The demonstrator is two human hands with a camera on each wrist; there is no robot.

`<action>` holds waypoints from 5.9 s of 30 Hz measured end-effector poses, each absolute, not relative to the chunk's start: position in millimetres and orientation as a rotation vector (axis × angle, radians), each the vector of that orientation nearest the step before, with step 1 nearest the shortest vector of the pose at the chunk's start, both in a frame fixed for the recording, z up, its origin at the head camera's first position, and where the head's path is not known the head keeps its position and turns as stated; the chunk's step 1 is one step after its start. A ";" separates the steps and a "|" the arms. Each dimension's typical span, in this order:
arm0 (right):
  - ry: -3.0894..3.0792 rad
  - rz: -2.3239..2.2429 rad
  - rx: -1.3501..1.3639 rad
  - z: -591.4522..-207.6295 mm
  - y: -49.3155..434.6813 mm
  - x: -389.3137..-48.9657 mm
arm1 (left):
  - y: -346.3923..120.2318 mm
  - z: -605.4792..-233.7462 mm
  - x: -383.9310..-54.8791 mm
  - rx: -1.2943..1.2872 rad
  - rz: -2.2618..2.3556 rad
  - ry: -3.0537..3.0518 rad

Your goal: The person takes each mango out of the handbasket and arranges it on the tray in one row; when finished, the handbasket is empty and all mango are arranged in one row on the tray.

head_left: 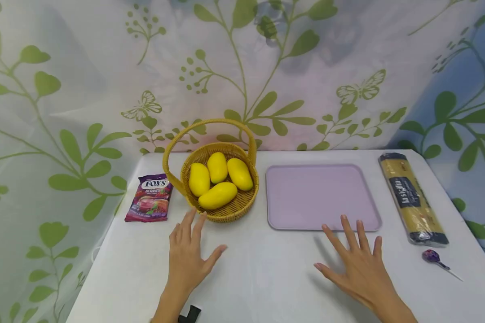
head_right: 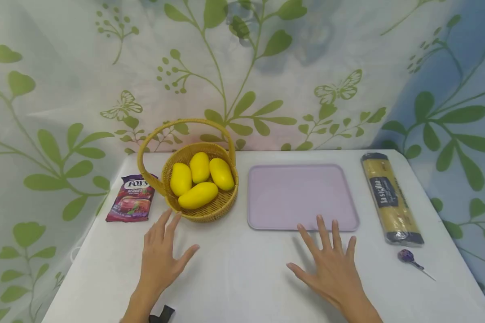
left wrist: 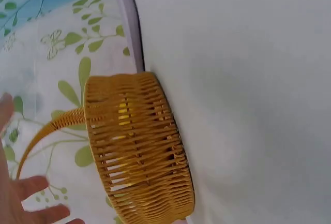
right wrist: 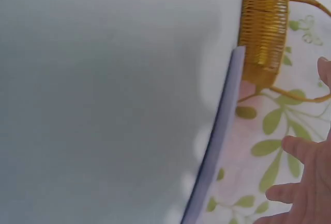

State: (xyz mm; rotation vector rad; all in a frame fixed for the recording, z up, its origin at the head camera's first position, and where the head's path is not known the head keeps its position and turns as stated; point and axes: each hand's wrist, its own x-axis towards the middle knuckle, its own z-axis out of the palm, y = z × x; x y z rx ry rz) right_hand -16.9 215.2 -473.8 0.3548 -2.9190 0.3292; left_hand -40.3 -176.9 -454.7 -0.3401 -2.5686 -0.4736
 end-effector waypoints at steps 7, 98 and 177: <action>-2.856 0.419 0.499 -451.7 185.5 -43.5 | -184.4 -458.2 -79.9 -0.203 -0.708 -2.392; -2.595 1.040 1.108 -418.7 105.9 -180.7 | -192.7 -517.7 -105.1 -0.055 -1.147 -2.408; -2.757 0.807 1.120 -425.4 23.9 -212.9 | -195.0 -520.6 -104.6 -0.064 -1.105 -2.424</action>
